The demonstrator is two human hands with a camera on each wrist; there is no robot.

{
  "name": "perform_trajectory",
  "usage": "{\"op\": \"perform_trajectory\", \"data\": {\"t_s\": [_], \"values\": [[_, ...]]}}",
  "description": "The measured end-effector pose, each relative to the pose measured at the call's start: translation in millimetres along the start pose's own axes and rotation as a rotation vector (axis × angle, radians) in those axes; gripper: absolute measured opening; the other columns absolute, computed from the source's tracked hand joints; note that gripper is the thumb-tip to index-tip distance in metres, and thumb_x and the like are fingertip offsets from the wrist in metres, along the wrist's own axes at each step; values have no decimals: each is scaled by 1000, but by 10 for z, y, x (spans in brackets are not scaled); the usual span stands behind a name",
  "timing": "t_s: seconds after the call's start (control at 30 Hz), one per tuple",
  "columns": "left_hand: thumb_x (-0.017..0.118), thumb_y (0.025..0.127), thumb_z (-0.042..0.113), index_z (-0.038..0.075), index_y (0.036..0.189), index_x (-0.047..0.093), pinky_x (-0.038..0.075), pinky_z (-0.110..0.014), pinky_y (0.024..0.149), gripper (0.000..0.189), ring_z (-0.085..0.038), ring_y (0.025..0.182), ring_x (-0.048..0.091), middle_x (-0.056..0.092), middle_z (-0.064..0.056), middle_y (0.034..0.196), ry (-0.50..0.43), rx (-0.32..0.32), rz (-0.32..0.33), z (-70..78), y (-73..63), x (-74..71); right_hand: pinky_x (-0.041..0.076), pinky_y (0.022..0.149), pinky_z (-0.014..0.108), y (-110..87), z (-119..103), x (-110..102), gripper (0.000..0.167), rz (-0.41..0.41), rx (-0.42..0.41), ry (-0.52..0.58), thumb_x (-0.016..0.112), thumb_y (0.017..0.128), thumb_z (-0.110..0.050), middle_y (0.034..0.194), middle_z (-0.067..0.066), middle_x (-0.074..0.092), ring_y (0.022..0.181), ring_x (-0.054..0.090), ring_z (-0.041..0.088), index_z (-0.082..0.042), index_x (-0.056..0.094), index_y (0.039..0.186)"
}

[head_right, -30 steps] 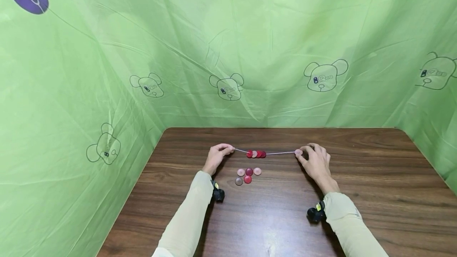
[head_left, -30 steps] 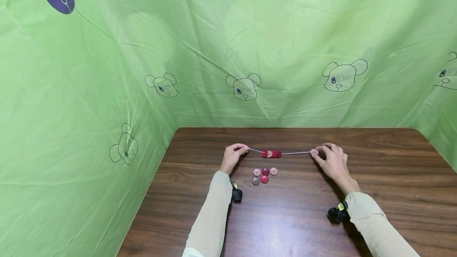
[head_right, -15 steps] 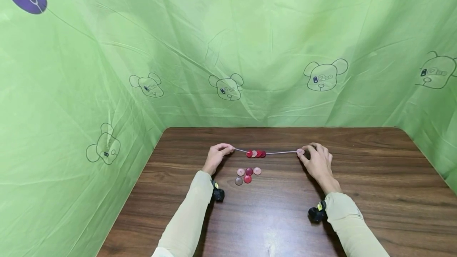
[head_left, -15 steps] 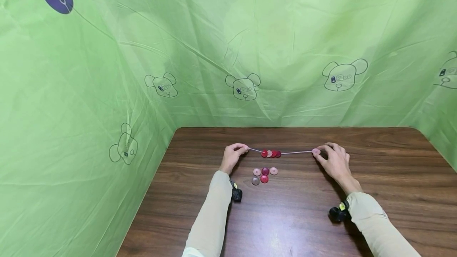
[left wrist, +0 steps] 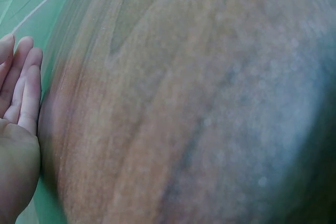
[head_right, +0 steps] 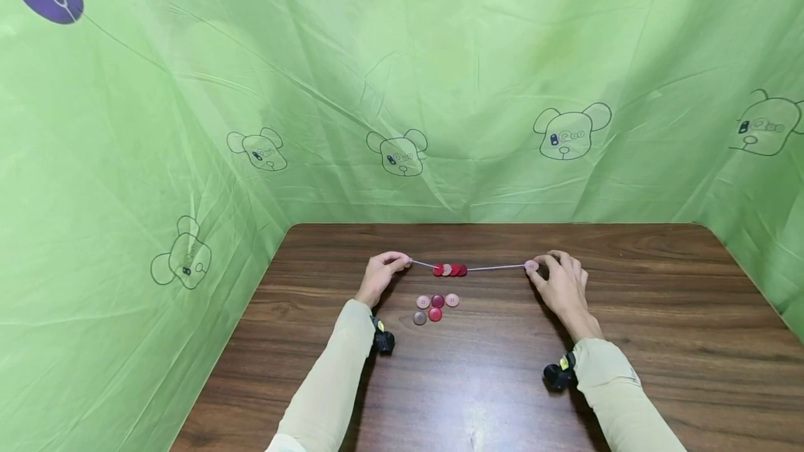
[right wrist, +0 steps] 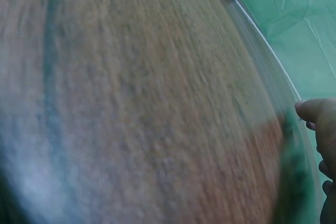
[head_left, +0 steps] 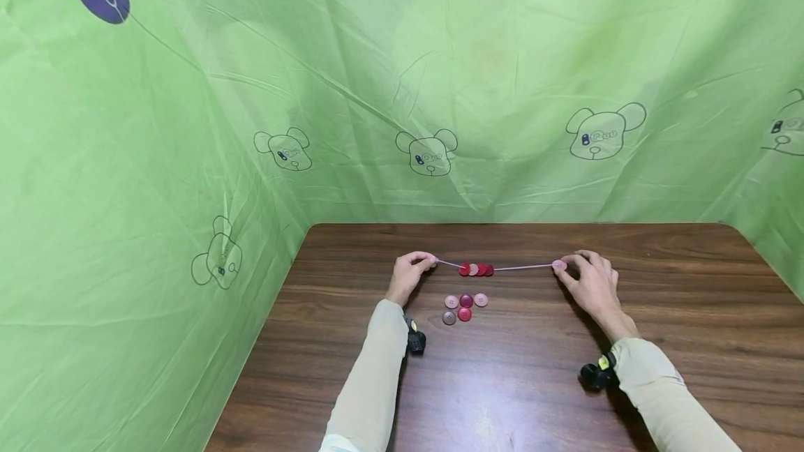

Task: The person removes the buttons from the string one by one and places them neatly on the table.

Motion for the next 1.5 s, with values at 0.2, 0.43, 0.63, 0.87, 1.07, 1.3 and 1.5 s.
{"op": "perform_trajectory", "data": {"t_s": [0.2, 0.43, 0.63, 0.87, 1.07, 1.3, 1.5], "values": [[69, 88, 20, 11, 90, 75, 52, -28, 79, 11, -10, 82, 64, 73, -4, 87, 7, 0, -5, 10, -2, 0, 24, 87, 60, -6, 5, -34, 35, -3, 11, -3, 61, 92, -36, 132, 26, 45, 118, 35, 51, -6, 64, 110], [70, 87, 19, 10, 91, 75, 52, -27, 78, 11, -10, 81, 65, 73, -4, 85, 8, 3, 2, 15, -13, -7, 23, 88, 61, -10, 35, -41, 37, -4, 21, -8, 61, 93, -37, 132, 26, 44, 119, 34, 51, -5, 63, 111], [70, 88, 20, 11, 91, 75, 52, -27, 78, 12, -9, 81, 65, 73, -4, 86, 7, 1, 0, 3, -5, -9, 23, 90, 60, -9, 61, -53, 37, 5, 30, -3, 60, 93, -37, 132, 24, 45, 119, 34, 50, -5, 63, 111], [69, 88, 20, 11, 91, 75, 52, -27, 78, 11, -10, 82, 65, 73, -4, 87, 9, -2, -1, -7, -6, -8, 22, 89, 61, -19, 92, -80, 38, 11, 40, 0, 58, 94, -39, 132, 25, 45, 119, 34, 51, -5, 63, 110], [69, 88, 18, 10, 91, 75, 52, -28, 78, 11, -11, 82, 65, 73, -5, 87, 10, 0, 1, -8, -5, -4, 20, 92, 62, -14, 118, -102, 43, 1, 68, 14, 53, 96, -43, 135, 27, 42, 121, 32, 51, -5, 62, 113], [69, 88, 19, 11, 91, 75, 52, -27, 78, 11, -11, 82, 64, 73, -5, 87, 10, 2, -1, -8, -4, -2, 22, 91, 60, 7, 94, -163, 45, 55, 82, 33, 52, 96, -43, 133, 24, 45, 120, 34, 48, -4, 60, 117], [70, 87, 21, 11, 91, 75, 52, -27, 77, 12, -10, 82, 64, 73, -4, 87, 7, 3, -3, -16, 3, 1, 23, 92, 58, 30, 7, -239, 43, 126, 91, 93, 55, 95, -40, 130, 22, 47, 119, 37, 44, -4, 61, 118]]}}
Point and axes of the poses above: each hand's wrist, its own y-axis towards the middle knuckle, its own x-axis out of the palm, z = x × y, the point moved 4 cm from there along y, towards the middle knuckle
